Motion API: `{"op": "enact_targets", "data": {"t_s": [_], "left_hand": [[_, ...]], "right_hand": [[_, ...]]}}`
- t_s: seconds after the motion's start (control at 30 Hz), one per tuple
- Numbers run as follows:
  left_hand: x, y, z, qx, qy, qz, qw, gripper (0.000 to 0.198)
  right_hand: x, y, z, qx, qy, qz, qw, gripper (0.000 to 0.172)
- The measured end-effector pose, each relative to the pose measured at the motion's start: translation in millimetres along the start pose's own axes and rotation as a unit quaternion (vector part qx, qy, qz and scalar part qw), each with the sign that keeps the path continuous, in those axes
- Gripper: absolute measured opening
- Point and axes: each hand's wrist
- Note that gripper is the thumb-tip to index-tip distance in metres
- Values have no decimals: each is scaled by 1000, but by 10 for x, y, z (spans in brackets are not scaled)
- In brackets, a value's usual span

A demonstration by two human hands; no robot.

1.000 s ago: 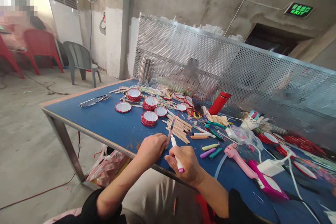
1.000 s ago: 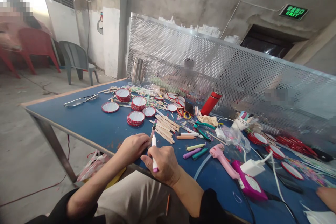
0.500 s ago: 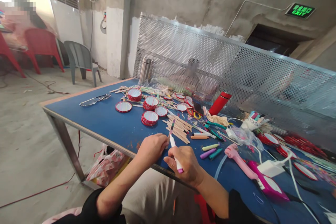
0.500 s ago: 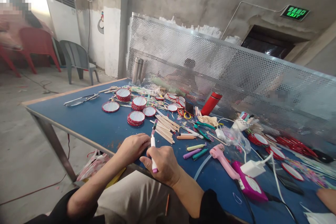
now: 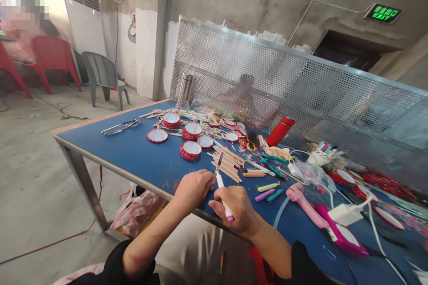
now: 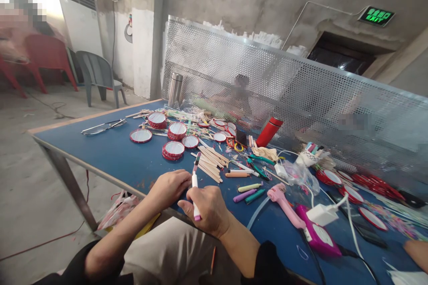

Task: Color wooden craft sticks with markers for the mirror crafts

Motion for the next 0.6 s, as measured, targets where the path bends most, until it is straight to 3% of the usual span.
{"op": "enact_targets", "data": {"t_s": [0.27,0.6], "left_hand": [[-4,-11,3,18,6,11,1000,21],[-6,-15,11,12,2,-1,1000,21]], "right_hand": [[-12,10,22,-13,-13,-21,1000,38],[0,2,0,-3,0,3,1000,40]]}}
Point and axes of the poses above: each hand's wrist, its own x-axis towards the middle knuckle, its own z-axis out of the back of the hand, y = z × x, and after that the axes turned 2 degrees about y, right-handed
